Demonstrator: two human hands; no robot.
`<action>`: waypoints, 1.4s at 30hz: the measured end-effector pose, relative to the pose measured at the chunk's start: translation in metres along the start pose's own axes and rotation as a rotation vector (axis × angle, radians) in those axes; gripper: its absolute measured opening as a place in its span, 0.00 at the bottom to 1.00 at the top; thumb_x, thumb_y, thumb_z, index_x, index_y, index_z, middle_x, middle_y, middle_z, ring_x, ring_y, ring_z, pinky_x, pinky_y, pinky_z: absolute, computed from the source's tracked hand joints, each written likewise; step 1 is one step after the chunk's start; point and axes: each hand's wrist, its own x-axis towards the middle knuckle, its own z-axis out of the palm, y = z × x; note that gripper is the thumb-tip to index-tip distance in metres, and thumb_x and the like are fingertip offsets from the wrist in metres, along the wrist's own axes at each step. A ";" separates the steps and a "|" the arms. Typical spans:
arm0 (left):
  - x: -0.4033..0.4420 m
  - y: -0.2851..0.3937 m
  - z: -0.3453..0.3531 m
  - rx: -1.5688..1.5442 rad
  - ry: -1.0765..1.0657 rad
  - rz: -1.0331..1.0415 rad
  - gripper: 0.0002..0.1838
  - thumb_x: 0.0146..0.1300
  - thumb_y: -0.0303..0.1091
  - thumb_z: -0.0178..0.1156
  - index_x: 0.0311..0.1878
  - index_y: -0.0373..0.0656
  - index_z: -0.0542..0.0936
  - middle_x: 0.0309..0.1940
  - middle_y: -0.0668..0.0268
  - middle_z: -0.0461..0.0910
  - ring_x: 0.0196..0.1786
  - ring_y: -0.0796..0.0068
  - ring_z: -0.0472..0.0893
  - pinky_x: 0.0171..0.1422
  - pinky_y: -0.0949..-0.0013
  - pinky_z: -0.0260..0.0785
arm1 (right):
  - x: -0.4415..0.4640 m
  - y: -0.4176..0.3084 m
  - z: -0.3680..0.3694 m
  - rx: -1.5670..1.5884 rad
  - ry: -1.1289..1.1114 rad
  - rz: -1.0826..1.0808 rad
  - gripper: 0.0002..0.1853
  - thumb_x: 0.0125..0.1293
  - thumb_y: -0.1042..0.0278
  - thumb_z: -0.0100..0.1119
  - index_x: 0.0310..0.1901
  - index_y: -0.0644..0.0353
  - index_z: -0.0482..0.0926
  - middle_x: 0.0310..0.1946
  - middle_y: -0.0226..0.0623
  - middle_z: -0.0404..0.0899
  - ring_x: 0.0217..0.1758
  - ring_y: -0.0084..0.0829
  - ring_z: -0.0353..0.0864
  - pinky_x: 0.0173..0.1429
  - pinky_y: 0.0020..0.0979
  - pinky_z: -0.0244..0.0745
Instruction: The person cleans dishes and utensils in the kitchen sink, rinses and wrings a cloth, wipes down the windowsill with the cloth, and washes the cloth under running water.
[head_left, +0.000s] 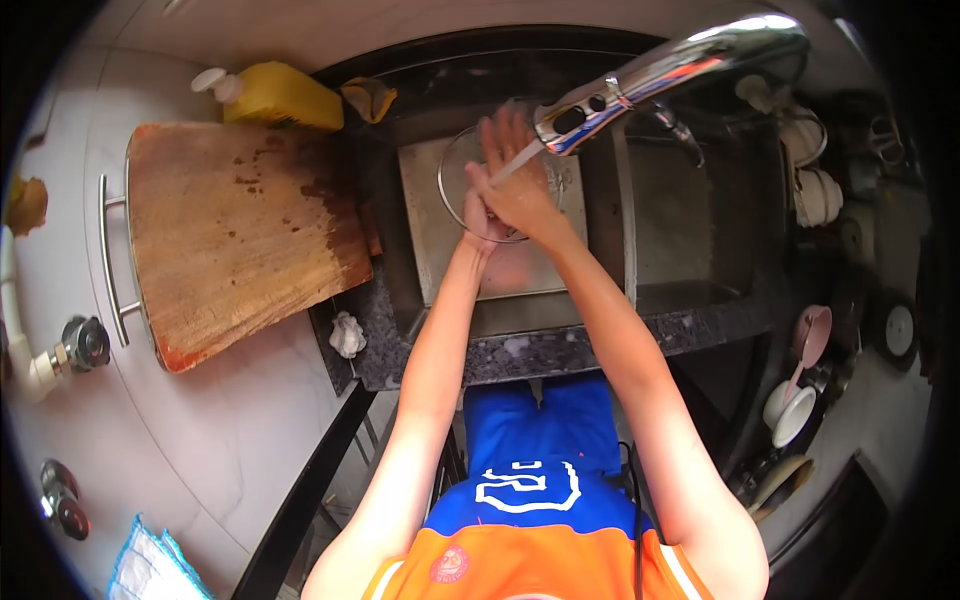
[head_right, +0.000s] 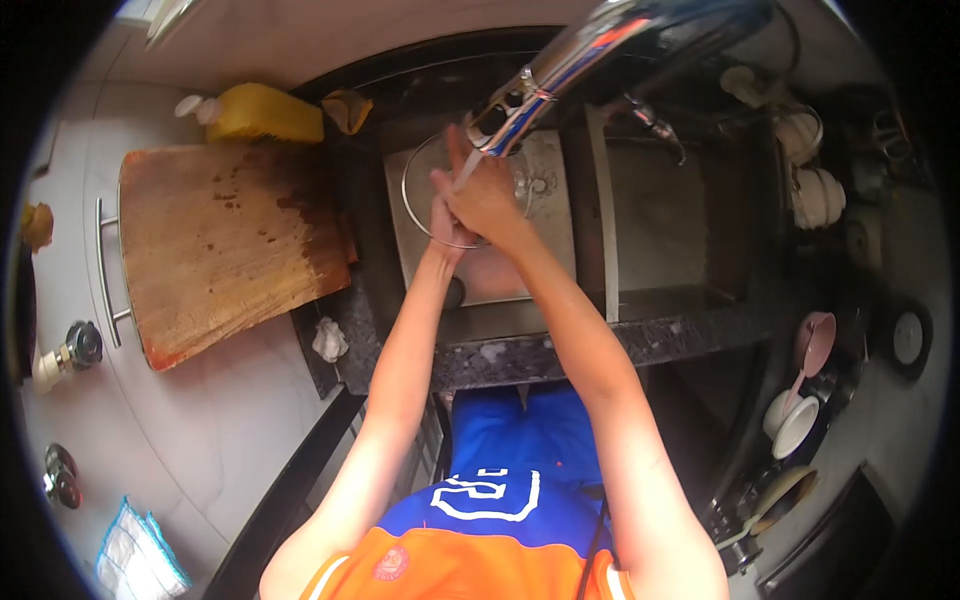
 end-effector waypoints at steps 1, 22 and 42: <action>0.004 -0.002 0.000 0.030 0.053 -0.021 0.30 0.70 0.59 0.38 0.58 0.41 0.70 0.47 0.64 0.78 0.48 0.71 0.78 0.54 0.69 0.72 | -0.011 0.009 -0.011 -0.003 -0.126 -0.160 0.26 0.66 0.53 0.47 0.61 0.59 0.68 0.66 0.50 0.60 0.65 0.53 0.63 0.67 0.43 0.59; -0.079 0.054 0.180 2.312 -0.657 0.677 0.10 0.61 0.39 0.55 0.41 0.47 0.72 0.40 0.47 0.71 0.36 0.47 0.77 0.37 0.51 0.73 | -0.069 0.188 -0.155 1.109 -0.032 0.898 0.12 0.64 0.59 0.48 0.32 0.58 0.76 0.22 0.34 0.75 0.26 0.30 0.75 0.35 0.31 0.72; -0.113 -0.196 0.419 2.721 -0.866 0.844 0.21 0.55 0.36 0.61 0.54 0.47 0.74 0.52 0.46 0.71 0.47 0.52 0.76 0.37 0.60 0.75 | -0.220 0.340 -0.372 0.438 0.418 0.393 0.15 0.56 0.68 0.59 0.45 0.61 0.73 0.44 0.43 0.69 0.50 0.43 0.70 0.54 0.38 0.69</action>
